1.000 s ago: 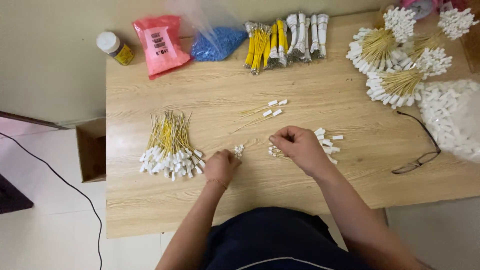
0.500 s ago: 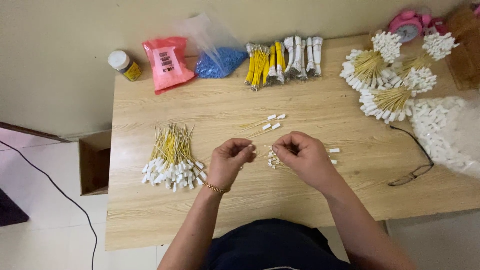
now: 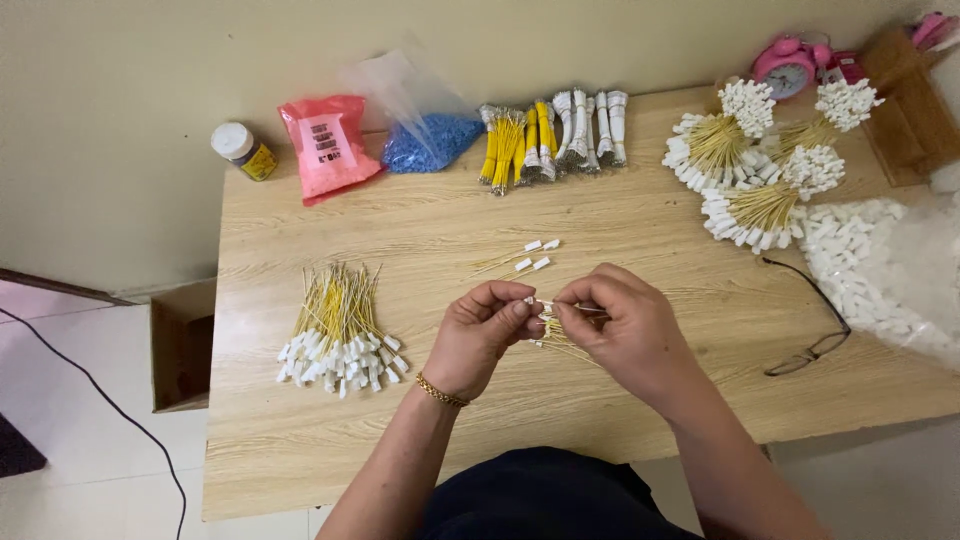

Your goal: Assembling small white plastic connectors onto the ends of thin yellow wires on a workbench

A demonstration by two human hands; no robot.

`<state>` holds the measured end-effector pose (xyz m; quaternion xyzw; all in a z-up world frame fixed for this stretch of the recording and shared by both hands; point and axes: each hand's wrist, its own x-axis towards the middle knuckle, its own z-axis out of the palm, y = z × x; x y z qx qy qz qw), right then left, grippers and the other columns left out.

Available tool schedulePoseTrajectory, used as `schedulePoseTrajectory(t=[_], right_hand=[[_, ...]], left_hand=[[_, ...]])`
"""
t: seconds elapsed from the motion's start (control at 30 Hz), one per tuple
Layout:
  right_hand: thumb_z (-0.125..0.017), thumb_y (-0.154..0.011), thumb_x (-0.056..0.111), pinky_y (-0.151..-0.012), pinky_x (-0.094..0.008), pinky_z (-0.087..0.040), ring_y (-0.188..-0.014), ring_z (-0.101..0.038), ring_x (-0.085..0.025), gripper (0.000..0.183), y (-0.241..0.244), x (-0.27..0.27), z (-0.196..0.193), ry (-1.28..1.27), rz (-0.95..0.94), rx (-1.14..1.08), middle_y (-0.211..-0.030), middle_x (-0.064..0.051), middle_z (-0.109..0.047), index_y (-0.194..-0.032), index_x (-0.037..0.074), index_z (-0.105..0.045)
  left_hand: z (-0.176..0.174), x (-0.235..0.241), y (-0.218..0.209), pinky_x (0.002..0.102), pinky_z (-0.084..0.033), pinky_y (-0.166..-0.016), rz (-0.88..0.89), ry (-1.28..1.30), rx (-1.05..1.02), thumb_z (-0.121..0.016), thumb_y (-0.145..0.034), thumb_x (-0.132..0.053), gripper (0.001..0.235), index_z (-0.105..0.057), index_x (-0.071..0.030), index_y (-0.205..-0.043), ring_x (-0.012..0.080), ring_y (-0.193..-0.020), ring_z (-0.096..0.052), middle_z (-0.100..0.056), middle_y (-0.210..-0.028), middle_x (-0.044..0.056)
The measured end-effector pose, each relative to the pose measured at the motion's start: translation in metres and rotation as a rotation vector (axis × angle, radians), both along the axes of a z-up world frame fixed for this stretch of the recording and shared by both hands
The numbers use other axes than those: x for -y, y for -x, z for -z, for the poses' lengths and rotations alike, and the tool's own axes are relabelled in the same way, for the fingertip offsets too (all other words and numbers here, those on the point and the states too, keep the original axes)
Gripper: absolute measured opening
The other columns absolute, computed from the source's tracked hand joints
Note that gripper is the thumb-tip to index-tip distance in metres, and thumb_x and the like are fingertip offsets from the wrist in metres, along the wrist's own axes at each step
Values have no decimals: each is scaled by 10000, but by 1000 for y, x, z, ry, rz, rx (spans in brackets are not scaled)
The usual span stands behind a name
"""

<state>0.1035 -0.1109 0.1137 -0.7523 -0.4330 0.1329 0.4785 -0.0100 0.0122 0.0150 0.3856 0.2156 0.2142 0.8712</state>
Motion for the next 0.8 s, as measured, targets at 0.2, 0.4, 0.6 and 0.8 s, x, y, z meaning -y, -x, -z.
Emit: schedulePoseTrajectory(t=[0.2, 0.4, 0.6, 0.8], right_hand=[[-719, -804, 41, -517, -279, -492, -580, -575, -165, 25, -1, 0, -5, -9, -46, 31, -658, -100, -574, -815, 56, -701], [-750, -779, 61, -527, -242, -512, -589, -608, -175, 69, 4, 0, -3, -21, -10, 153, -655, -58, -570, -787, 98, -692], [-736, -774, 73, -570, -279, -523, -637, -632, -191, 99, 1, 0, -2, -19, -26, 295, -659, -30, -552, -763, 143, -666], [-733, -767, 71, -597, -259, -526, -644, -632, -175, 128, -1, 0, 2, -36, -34, 464, -654, 9, -545, -762, 172, -654]], left_hand=[[-5, 3, 2, 322, -634, -697, 29, 35, 33, -628, -902, -25, 172, -647, 32, -1063, 219, -753, -725, -703, -880, 153], [-3, 4, 3, 346, -636, -697, 36, 68, 57, -625, -904, -17, 189, -638, 55, -1078, 239, -755, -726, -706, -885, 171], [-10, 7, 4, 333, -635, -695, 45, 79, 47, -634, -897, -22, 199, -635, 67, -1076, 243, -754, -730, -710, -881, 174], [-14, 7, 4, 351, -635, -701, 36, 63, 21, -640, -894, -22, 205, -639, 78, -1073, 257, -756, -734, -720, -878, 184]])
